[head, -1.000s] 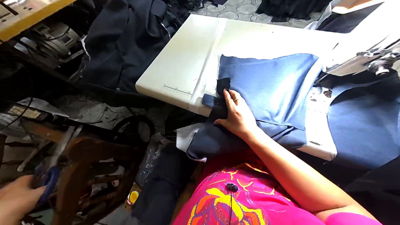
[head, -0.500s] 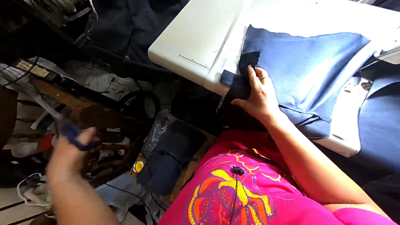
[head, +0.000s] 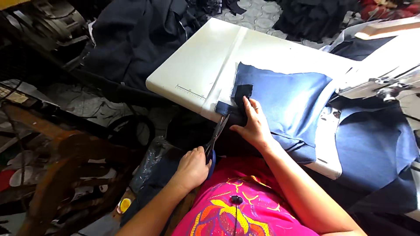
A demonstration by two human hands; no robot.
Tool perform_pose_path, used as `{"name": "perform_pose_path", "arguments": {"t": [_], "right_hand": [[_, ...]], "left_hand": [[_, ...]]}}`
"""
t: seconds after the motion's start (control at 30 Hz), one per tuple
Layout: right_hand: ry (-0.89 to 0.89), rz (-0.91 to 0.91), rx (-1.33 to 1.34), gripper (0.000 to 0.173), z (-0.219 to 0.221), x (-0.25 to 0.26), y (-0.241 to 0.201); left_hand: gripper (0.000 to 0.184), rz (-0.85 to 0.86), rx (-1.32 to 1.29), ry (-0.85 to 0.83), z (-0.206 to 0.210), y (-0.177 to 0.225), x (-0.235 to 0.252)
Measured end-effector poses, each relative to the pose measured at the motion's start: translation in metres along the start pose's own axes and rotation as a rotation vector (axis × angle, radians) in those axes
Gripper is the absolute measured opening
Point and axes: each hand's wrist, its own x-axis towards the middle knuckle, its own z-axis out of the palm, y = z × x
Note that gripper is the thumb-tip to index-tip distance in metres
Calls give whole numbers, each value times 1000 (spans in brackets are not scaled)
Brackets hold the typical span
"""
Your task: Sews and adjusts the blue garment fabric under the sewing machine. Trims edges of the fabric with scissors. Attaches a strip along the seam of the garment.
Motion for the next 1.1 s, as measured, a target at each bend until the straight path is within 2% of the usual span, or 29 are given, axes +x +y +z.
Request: {"name": "perform_pose_path", "arguments": {"t": [0.23, 0.47, 0.7, 1.1], "right_hand": [[22, -68, -1, 98, 2, -6, 4], [44, -95, 6, 94, 5, -9, 6], [44, -81, -1, 94, 5, -9, 4], [33, -85, -5, 92, 6, -10, 5]], "left_hand": [[45, 95, -45, -14, -15, 12, 13], [43, 203, -126, -128, -28, -4, 24], [33, 297, -216, -120, -20, -11, 30], [31, 281, -353, -176, -22, -5, 25]]}}
